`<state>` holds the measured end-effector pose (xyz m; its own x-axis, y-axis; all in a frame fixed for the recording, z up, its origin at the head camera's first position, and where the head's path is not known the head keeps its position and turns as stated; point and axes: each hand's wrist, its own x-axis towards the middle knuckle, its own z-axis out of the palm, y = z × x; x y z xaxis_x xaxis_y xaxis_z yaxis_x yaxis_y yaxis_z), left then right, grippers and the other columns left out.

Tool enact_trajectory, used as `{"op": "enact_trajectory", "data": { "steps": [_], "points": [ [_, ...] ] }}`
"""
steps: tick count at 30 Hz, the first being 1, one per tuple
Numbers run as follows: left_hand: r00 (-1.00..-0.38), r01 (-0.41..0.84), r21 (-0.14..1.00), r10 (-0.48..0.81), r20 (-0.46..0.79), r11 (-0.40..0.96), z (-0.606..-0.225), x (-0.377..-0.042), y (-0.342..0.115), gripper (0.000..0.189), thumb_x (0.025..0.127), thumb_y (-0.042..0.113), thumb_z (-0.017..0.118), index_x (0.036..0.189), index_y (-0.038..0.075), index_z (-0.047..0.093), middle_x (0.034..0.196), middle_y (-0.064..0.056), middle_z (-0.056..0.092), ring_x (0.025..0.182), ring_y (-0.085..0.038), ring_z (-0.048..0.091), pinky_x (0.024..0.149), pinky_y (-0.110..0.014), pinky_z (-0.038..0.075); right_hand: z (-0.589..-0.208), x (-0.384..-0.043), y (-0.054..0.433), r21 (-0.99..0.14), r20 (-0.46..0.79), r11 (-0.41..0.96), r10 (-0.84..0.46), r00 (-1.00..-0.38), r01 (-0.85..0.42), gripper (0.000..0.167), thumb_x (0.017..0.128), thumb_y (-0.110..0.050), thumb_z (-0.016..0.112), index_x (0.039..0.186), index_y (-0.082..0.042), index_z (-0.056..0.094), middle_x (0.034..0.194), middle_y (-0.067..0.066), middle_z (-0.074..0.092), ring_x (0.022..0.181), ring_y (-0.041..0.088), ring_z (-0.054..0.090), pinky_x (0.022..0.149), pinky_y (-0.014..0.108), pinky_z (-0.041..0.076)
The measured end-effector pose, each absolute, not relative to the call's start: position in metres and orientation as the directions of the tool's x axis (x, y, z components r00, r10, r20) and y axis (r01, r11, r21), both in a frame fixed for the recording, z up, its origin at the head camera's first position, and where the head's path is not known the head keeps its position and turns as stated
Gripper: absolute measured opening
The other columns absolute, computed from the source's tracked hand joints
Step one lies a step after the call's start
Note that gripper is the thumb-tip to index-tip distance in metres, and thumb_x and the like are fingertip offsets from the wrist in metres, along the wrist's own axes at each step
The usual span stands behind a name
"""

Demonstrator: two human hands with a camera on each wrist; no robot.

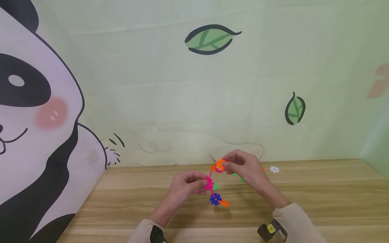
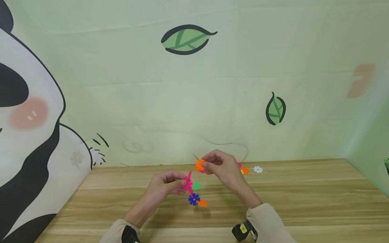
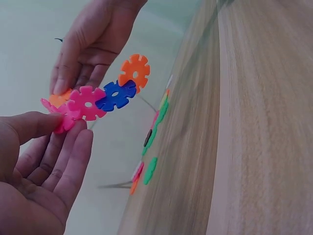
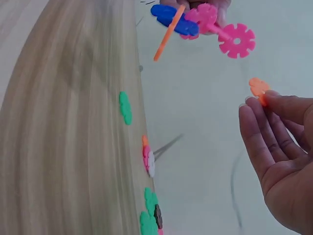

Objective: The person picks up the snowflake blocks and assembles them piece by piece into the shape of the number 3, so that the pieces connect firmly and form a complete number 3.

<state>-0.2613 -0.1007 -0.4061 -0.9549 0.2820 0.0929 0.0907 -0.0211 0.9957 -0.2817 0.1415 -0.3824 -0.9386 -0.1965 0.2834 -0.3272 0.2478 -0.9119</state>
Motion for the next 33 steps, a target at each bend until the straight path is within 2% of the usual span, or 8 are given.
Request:
{"op": "enact_trajectory", "data": {
  "steps": [5,7,12,20,25,33],
  "points": [
    [-0.955,0.087,0.996,0.281,0.092,-0.028,-0.407,-0.261,-0.100,0.020,0.096,0.002,0.074,0.113,-0.010,0.073,0.100,-0.014,0.077,0.087,-0.023,0.076,0.084,-0.041,0.065,-0.381,-0.279,0.138,-0.912,0.297,0.229,-0.202,-0.933,-0.340,0.020,0.101,-0.012,0.075,0.117,-0.001,0.072,0.106,0.012,0.077,0.093,0.037,0.075,0.085,0.044,0.065],
    [-0.955,0.088,0.996,0.282,0.093,-0.029,-0.407,-0.260,-0.100,0.021,0.097,0.002,0.074,0.113,-0.010,0.073,0.101,-0.013,0.077,0.088,-0.023,0.076,0.084,-0.041,0.065,-0.381,-0.278,0.137,-0.914,0.299,0.224,-0.197,-0.934,-0.339,0.020,0.101,-0.012,0.075,0.117,-0.001,0.073,0.106,0.012,0.077,0.094,0.039,0.075,0.084,0.042,0.065],
    [-0.956,0.083,0.996,0.281,0.087,-0.027,-0.407,-0.259,-0.100,0.021,0.096,0.003,0.075,0.114,-0.009,0.073,0.102,-0.013,0.077,0.090,-0.024,0.076,0.084,-0.040,0.065,-0.381,-0.276,0.136,-0.911,0.308,0.222,-0.198,-0.931,-0.348,0.020,0.101,-0.010,0.074,0.118,-0.001,0.073,0.106,0.011,0.077,0.091,0.034,0.076,0.082,0.035,0.065],
    [-0.960,0.067,0.998,0.274,0.064,0.001,-0.407,-0.261,-0.101,0.020,0.096,0.006,0.076,0.112,-0.006,0.075,0.103,-0.014,0.077,0.090,-0.027,0.077,0.085,-0.038,0.065,-0.379,-0.273,0.134,-0.902,0.303,0.245,-0.223,-0.926,-0.355,0.021,0.101,-0.015,0.075,0.119,-0.003,0.073,0.107,0.009,0.077,0.091,0.029,0.077,0.085,0.037,0.065],
    [-0.958,0.080,0.997,0.276,0.073,0.013,-0.408,-0.262,-0.100,0.019,0.096,0.006,0.077,0.111,-0.005,0.076,0.102,-0.014,0.078,0.090,-0.033,0.077,0.084,-0.040,0.065,-0.378,-0.272,0.135,-0.896,0.307,0.257,-0.236,-0.922,-0.363,0.021,0.102,-0.016,0.074,0.120,-0.004,0.075,0.106,0.008,0.078,0.090,0.024,0.076,0.084,0.033,0.064],
    [-0.957,0.085,0.996,0.279,0.082,0.000,-0.406,-0.259,-0.099,0.020,0.096,0.007,0.077,0.111,-0.006,0.076,0.102,-0.014,0.078,0.087,-0.028,0.077,0.083,-0.038,0.065,-0.378,-0.270,0.133,-0.882,0.295,0.296,-0.260,-0.920,-0.367,0.022,0.102,-0.018,0.074,0.121,-0.007,0.077,0.109,0.006,0.078,0.089,0.025,0.075,0.084,0.034,0.064]
  ]
}}
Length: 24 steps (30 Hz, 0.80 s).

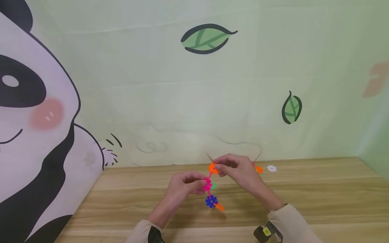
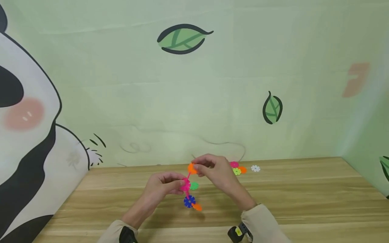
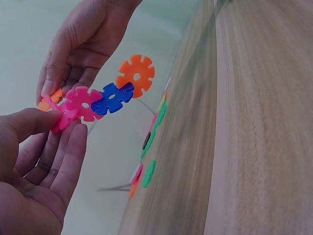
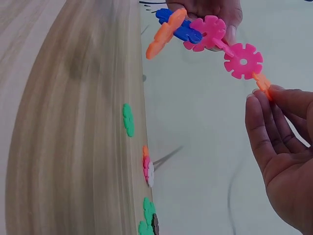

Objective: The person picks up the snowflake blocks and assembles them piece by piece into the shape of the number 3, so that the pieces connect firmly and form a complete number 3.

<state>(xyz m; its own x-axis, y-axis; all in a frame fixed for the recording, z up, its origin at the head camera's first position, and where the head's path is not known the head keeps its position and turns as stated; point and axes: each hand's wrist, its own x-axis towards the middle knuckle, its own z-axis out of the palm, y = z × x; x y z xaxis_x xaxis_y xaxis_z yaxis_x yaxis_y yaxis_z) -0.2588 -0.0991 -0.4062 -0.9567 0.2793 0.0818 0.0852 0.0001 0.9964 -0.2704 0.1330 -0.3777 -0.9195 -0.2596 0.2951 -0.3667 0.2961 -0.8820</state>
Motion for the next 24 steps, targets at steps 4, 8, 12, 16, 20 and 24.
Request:
{"op": "enact_trajectory", "data": {
  "steps": [4,8,12,16,20,24],
  "points": [
    [-0.956,0.094,0.996,0.278,0.091,-0.001,-0.4066,-0.2583,-0.0995,0.020,0.096,0.005,0.076,0.111,-0.007,0.076,0.101,-0.014,0.077,0.085,-0.025,0.077,0.083,-0.039,0.066,-0.3785,-0.2702,0.1315,-0.884,0.283,0.301,-0.266,-0.921,-0.358,0.020,0.102,-0.016,0.074,0.120,-0.008,0.077,0.110,0.005,0.078,0.090,0.028,0.075,0.085,0.036,0.064],
    [-0.957,0.098,0.995,0.273,0.097,-0.010,-0.4078,-0.2590,-0.0988,0.019,0.095,0.003,0.076,0.111,-0.008,0.076,0.100,-0.014,0.078,0.083,-0.023,0.076,0.082,-0.038,0.066,-0.3795,-0.2702,0.1307,-0.886,0.277,0.302,-0.265,-0.924,-0.352,0.017,0.102,-0.013,0.073,0.118,-0.008,0.078,0.108,0.005,0.078,0.090,0.028,0.074,0.085,0.037,0.063],
    [-0.961,0.101,0.995,0.258,0.098,-0.002,-0.4079,-0.2598,-0.0979,0.018,0.095,0.002,0.076,0.111,-0.008,0.077,0.099,-0.014,0.078,0.082,-0.023,0.077,0.081,-0.037,0.066,-0.3803,-0.2706,0.1305,-0.887,0.270,0.305,-0.266,-0.925,-0.347,0.017,0.102,-0.013,0.073,0.117,-0.008,0.078,0.107,0.004,0.078,0.090,0.027,0.073,0.085,0.037,0.063],
    [-0.964,0.105,0.994,0.245,0.103,-0.003,-0.4071,-0.2592,-0.0971,0.018,0.095,0.000,0.076,0.110,-0.009,0.076,0.099,-0.015,0.078,0.081,-0.023,0.077,0.079,-0.037,0.066,-0.3800,-0.2708,0.1308,-0.883,0.263,0.318,-0.278,-0.924,-0.347,0.015,0.102,-0.013,0.074,0.116,-0.008,0.078,0.105,0.003,0.077,0.089,0.026,0.073,0.084,0.036,0.063],
    [-0.964,0.108,0.994,0.241,0.108,-0.010,-0.4067,-0.2587,-0.0965,0.017,0.094,-0.002,0.077,0.109,-0.011,0.076,0.098,-0.016,0.078,0.080,-0.022,0.077,0.077,-0.035,0.066,-0.3785,-0.2700,0.1311,-0.876,0.263,0.320,-0.309,-0.914,-0.360,0.015,0.102,-0.011,0.073,0.115,-0.005,0.078,0.102,0.004,0.076,0.088,0.025,0.071,0.080,0.034,0.062],
    [-0.966,0.106,0.994,0.235,0.105,-0.008,-0.4068,-0.2587,-0.0963,0.016,0.094,-0.004,0.077,0.108,-0.011,0.076,0.098,-0.016,0.077,0.080,-0.022,0.077,0.076,-0.035,0.066,-0.3781,-0.2689,0.1302,-0.875,0.272,0.309,-0.325,-0.906,-0.374,0.017,0.102,-0.010,0.073,0.117,-0.004,0.077,0.102,0.005,0.075,0.087,0.024,0.070,0.077,0.033,0.061]
  ]
}}
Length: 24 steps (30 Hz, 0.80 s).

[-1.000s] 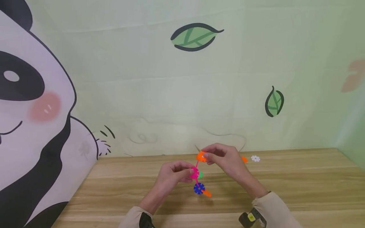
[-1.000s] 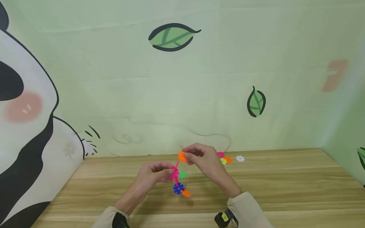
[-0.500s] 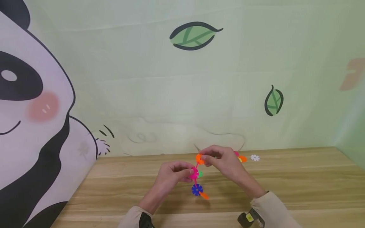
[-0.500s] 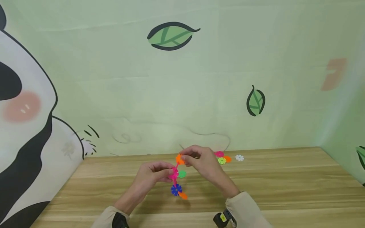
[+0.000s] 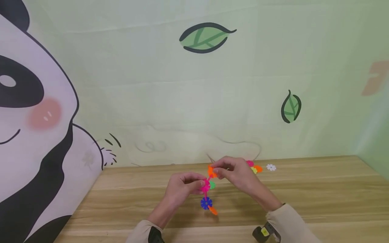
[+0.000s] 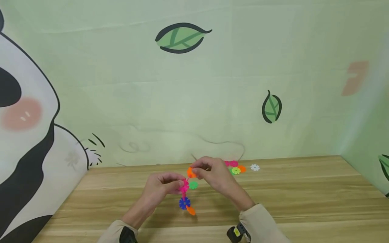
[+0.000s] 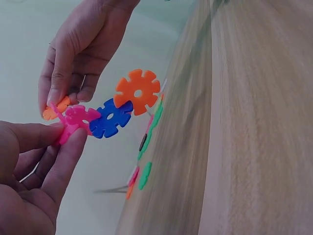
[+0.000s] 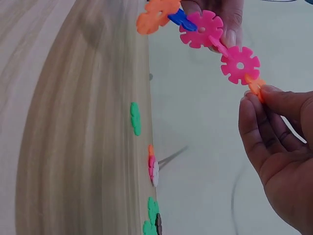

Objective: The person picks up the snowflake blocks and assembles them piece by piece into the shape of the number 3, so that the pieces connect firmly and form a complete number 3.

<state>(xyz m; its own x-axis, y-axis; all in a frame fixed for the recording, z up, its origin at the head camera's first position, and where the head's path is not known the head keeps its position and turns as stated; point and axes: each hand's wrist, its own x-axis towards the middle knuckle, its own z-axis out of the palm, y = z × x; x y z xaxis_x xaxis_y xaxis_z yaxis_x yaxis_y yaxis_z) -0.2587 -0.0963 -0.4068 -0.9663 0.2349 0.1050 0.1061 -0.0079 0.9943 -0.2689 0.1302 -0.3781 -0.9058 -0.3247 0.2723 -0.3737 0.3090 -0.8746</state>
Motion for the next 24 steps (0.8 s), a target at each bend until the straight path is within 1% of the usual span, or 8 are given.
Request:
{"op": "enact_trajectory", "data": {
  "steps": [3,7,13,15,19,21,23,24],
  "points": [
    [-0.968,0.102,0.995,0.229,0.102,-0.011,-0.4070,-0.2587,-0.0966,0.016,0.094,-0.003,0.077,0.108,-0.011,0.076,0.098,-0.016,0.077,0.080,-0.022,0.077,0.077,-0.035,0.066,-0.3789,-0.2686,0.1291,-0.868,0.286,0.314,-0.317,-0.904,-0.384,0.017,0.102,-0.009,0.073,0.117,-0.004,0.078,0.102,0.005,0.076,0.087,0.027,0.071,0.075,0.031,0.061],
    [-0.968,0.095,0.995,0.230,0.098,-0.024,-0.4078,-0.2589,-0.0966,0.018,0.095,-0.001,0.077,0.111,-0.011,0.076,0.100,-0.015,0.077,0.082,-0.022,0.077,0.078,-0.036,0.066,-0.3809,-0.2693,0.1289,-0.858,0.299,0.330,-0.303,-0.905,-0.394,0.017,0.102,-0.009,0.073,0.118,-0.006,0.079,0.103,0.004,0.076,0.087,0.027,0.072,0.074,0.029,0.061],
    [-0.965,0.078,0.996,0.246,0.087,-0.045,-0.4082,-0.2583,-0.0946,0.020,0.096,0.001,0.077,0.113,-0.010,0.075,0.102,-0.014,0.077,0.087,-0.023,0.077,0.083,-0.041,0.065,-0.3830,-0.2707,0.1290,-0.852,0.319,0.304,-0.344,-0.883,-0.426,0.029,0.105,-0.007,0.067,0.133,-0.005,0.073,0.114,0.010,0.074,0.091,0.026,0.074,0.083,0.033,0.063],
    [-0.964,0.078,0.996,0.250,0.088,-0.052,-0.4084,-0.2579,-0.0940,0.020,0.095,0.000,0.077,0.113,-0.010,0.074,0.101,-0.014,0.077,0.088,-0.025,0.077,0.084,-0.043,0.065,-0.3833,-0.2711,0.1285,-0.857,0.318,0.290,-0.350,-0.881,-0.425,0.031,0.105,-0.007,0.067,0.136,-0.003,0.070,0.114,0.011,0.074,0.092,0.027,0.075,0.085,0.034,0.064],
    [-0.962,0.067,0.996,0.262,0.082,-0.064,-0.4089,-0.2582,-0.0933,0.021,0.095,-0.001,0.076,0.113,-0.010,0.074,0.100,-0.014,0.076,0.092,-0.031,0.077,0.084,-0.043,0.065,-0.3823,-0.2701,0.1267,-0.881,0.299,0.271,-0.318,-0.900,-0.388,0.029,0.103,-0.009,0.070,0.131,0.000,0.068,0.108,0.010,0.074,0.092,0.029,0.076,0.085,0.033,0.064],
    [-0.960,0.064,0.996,0.267,0.079,-0.064,-0.4091,-0.2582,-0.0933,0.021,0.095,0.000,0.077,0.114,-0.010,0.073,0.101,-0.013,0.076,0.094,-0.032,0.076,0.083,-0.041,0.065,-0.3819,-0.2697,0.1262,-0.892,0.292,0.254,-0.308,-0.905,-0.374,0.026,0.103,-0.009,0.072,0.126,0.001,0.068,0.107,0.009,0.074,0.092,0.030,0.076,0.087,0.037,0.065],
    [-0.961,0.067,0.996,0.266,0.078,-0.052,-0.4093,-0.2581,-0.0932,0.022,0.095,0.002,0.077,0.114,-0.009,0.074,0.102,-0.013,0.076,0.094,-0.030,0.076,0.083,-0.040,0.066,-0.3820,-0.2695,0.1261,-0.895,0.288,0.247,-0.313,-0.905,-0.371,0.022,0.102,-0.009,0.072,0.122,0.000,0.068,0.105,0.009,0.074,0.092,0.030,0.075,0.086,0.037,0.065],
    [-0.961,0.069,0.997,0.264,0.078,-0.044,-0.4093,-0.2580,-0.0932,0.022,0.095,0.003,0.077,0.114,-0.008,0.074,0.103,-0.013,0.076,0.094,-0.028,0.075,0.083,-0.039,0.066,-0.3823,-0.2696,0.1263,-0.896,0.285,0.246,-0.318,-0.904,-0.369,0.021,0.102,-0.009,0.072,0.121,-0.001,0.069,0.105,0.009,0.075,0.092,0.030,0.075,0.088,0.040,0.064]
  ]
}}
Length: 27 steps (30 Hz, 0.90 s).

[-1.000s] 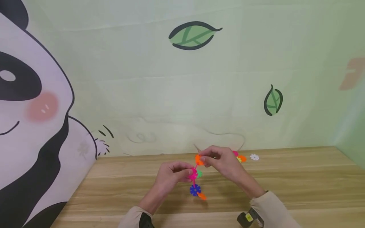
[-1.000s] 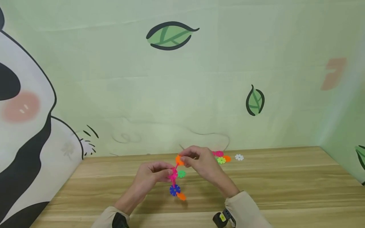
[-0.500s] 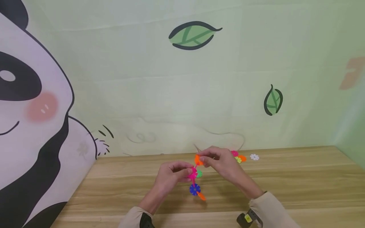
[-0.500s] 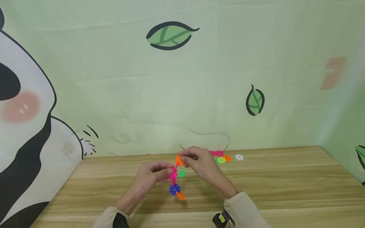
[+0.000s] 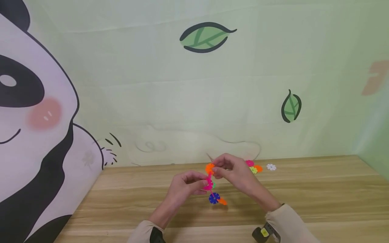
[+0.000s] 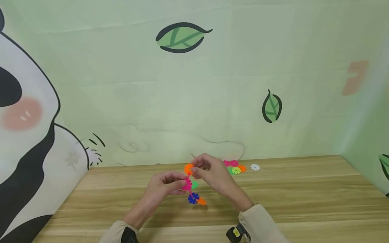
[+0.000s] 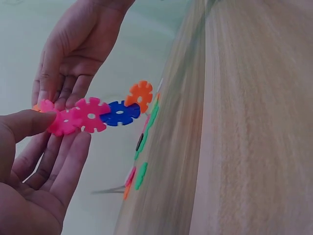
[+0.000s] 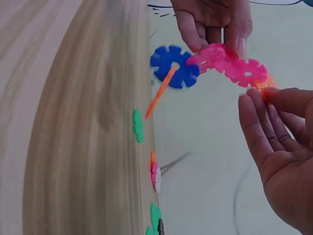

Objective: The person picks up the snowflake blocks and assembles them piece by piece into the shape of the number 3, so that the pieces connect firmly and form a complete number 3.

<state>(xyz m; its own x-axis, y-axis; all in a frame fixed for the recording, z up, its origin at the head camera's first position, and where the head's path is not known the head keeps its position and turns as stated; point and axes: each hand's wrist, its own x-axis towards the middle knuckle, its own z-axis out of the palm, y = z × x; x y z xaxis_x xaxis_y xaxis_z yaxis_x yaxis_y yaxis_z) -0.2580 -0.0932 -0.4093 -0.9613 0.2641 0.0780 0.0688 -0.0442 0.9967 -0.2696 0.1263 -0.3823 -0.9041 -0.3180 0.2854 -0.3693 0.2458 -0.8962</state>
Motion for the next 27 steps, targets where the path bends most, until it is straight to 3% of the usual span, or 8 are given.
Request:
{"op": "enact_trajectory", "data": {
  "steps": [6,9,20,27],
  "points": [
    [-0.966,0.079,0.997,0.245,0.077,0.001,-0.407,-0.259,-0.094,0.024,0.095,0.011,0.080,0.112,-0.005,0.075,0.103,-0.010,0.075,0.093,-0.021,0.073,0.084,-0.038,0.065,-0.383,-0.269,0.124,-0.897,0.265,0.253,-0.349,-0.899,-0.363,0.018,0.103,-0.013,0.073,0.118,-0.004,0.073,0.106,0.006,0.076,0.094,0.028,0.075,0.091,0.052,0.063],
    [-0.969,0.087,0.996,0.233,0.085,0.000,-0.407,-0.259,-0.094,0.025,0.096,0.014,0.080,0.113,-0.004,0.074,0.103,-0.009,0.075,0.092,-0.021,0.073,0.085,-0.039,0.065,-0.383,-0.269,0.121,-0.887,0.268,0.277,-0.342,-0.901,-0.369,0.017,0.102,-0.014,0.074,0.117,-0.006,0.074,0.105,0.004,0.076,0.094,0.029,0.074,0.089,0.052,0.063],
    [-0.978,0.127,0.992,0.168,0.124,0.005,-0.404,-0.258,-0.094,0.026,0.098,0.017,0.079,0.112,-0.005,0.075,0.101,-0.009,0.075,0.091,-0.022,0.075,0.086,-0.041,0.065,-0.381,-0.268,0.118,-0.905,0.252,0.248,-0.344,-0.905,-0.346,0.014,0.100,-0.009,0.075,0.113,-0.003,0.074,0.100,0.005,0.076,0.095,0.035,0.076,0.090,0.048,0.063],
    [-0.978,0.131,0.991,0.162,0.131,-0.011,-0.407,-0.258,-0.094,0.026,0.098,0.017,0.079,0.111,-0.005,0.075,0.098,-0.008,0.076,0.089,-0.020,0.074,0.085,-0.039,0.065,-0.380,-0.272,0.130,-0.898,0.249,0.281,-0.308,-0.918,-0.337,0.022,0.101,-0.020,0.076,0.118,-0.005,0.074,0.105,0.007,0.077,0.095,0.026,0.075,0.091,0.041,0.063]
  ]
}}
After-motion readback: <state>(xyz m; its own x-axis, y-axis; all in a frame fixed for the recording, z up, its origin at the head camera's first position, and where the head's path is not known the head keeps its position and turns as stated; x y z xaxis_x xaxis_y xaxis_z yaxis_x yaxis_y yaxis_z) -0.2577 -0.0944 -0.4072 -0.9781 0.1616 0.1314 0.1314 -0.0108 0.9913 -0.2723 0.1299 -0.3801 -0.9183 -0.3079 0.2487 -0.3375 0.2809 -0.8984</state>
